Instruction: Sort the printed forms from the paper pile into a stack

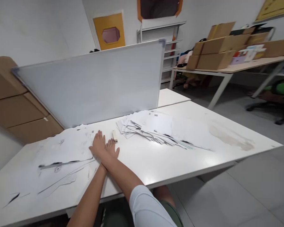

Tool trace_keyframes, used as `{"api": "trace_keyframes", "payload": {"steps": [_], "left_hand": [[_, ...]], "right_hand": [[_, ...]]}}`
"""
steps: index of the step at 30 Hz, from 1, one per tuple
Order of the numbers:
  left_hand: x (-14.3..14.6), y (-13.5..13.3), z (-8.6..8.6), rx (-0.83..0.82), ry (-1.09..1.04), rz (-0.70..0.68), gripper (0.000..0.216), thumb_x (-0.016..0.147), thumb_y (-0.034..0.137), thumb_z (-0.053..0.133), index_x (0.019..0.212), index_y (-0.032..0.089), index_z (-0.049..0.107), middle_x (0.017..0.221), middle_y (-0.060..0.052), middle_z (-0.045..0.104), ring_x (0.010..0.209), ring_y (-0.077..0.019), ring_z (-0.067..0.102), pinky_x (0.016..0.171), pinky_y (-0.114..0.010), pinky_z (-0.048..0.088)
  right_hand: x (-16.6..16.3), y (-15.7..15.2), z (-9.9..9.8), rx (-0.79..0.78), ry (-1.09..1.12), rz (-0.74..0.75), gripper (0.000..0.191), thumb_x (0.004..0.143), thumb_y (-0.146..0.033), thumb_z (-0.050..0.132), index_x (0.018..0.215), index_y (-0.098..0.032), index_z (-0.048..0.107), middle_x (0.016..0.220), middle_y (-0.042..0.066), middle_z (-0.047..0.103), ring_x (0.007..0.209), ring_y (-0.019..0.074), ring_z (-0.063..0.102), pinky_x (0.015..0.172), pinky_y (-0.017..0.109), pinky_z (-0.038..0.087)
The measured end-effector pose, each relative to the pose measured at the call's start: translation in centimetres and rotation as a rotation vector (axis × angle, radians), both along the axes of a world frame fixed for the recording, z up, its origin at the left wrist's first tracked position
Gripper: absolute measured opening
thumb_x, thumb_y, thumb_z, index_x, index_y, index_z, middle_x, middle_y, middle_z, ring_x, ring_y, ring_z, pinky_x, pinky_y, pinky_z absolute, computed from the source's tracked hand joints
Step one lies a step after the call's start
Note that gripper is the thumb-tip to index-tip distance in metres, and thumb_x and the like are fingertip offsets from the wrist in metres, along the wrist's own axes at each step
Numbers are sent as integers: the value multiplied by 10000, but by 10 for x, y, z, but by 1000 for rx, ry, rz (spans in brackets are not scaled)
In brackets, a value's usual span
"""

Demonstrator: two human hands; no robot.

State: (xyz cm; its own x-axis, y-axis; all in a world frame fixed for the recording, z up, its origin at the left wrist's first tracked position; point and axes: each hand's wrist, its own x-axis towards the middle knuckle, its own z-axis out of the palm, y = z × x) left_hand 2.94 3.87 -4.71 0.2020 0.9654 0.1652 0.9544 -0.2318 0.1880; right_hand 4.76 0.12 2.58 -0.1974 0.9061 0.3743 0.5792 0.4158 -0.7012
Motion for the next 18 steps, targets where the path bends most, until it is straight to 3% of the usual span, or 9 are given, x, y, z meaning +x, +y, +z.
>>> {"api": "trace_keyframes", "payload": {"steps": [3, 5, 7, 9, 11, 14, 18], "left_hand": [[-1, 2, 5, 29, -54, -32, 636, 885, 286, 493, 1487, 95, 424, 1567, -159, 379, 1503, -291, 248, 1236, -471, 200], [-2, 0, 10, 62, -82, -88, 571, 920, 301, 405, 1445, 89, 481, 1543, -141, 433, 1490, -226, 299, 1225, -415, 216], [-3, -4, 15, 89, -84, -107, 559, 937, 316, 340, 1392, 42, 516, 1528, -183, 441, 1471, -222, 340, 1187, -423, 305], [-2, -9, 20, 91, -32, -73, 622, 941, 319, 366, 1435, -54, 425, 1544, -231, 389, 1468, -278, 339, 1212, -447, 237], [0, -13, 24, 68, 50, -52, 641, 944, 322, 418, 1465, -51, 390, 1563, -234, 345, 1481, -324, 298, 1222, -470, 224], [2, -16, 28, 33, 117, -44, 648, 962, 339, 380, 1488, -38, 357, 1581, -223, 320, 1495, -317, 265, 1234, -441, 208], [2, -14, 26, 38, 105, -35, 641, 961, 341, 365, 1493, -18, 348, 1581, -231, 315, 1499, -310, 258, 1232, -458, 207]], "right_hand": [[10, 17, 2, 29, 25, -151, 775, 915, -434, 476, 1589, -163, 205, 1640, 79, 240, 1542, 260, 22, 1207, 442, 141], [37, 29, 3, 52, 17, -231, 738, 927, -414, 458, 1577, -146, 234, 1660, 104, 146, 1541, 271, -21, 1214, 487, 80], [87, 36, 0, 57, -29, -349, 683, 933, -385, 450, 1544, -114, 304, 1665, 140, 80, 1539, 293, -30, 1210, 532, 28], [152, 35, -8, 11, -125, -539, 646, 943, -364, 438, 1514, -75, 351, 1661, 173, 67, 1538, 304, -16, 1207, 538, 10], [216, 28, -19, -57, -208, -747, 686, 948, -398, 434, 1520, -37, 322, 1656, 199, 56, 1534, 325, -26, 1201, 548, 28], [283, 17, -37, -221, -276, -881, 779, 936, -471, 454, 1520, 18, 289, 1620, 248, 191, 1519, 350, 98, 1198, 541, 73], [305, 13, -52, -224, -259, -875, 620, 966, -413, 391, 1453, -31, 431, 1564, 212, 363, 1459, 319, 290, 1183, 490, 172]]}}
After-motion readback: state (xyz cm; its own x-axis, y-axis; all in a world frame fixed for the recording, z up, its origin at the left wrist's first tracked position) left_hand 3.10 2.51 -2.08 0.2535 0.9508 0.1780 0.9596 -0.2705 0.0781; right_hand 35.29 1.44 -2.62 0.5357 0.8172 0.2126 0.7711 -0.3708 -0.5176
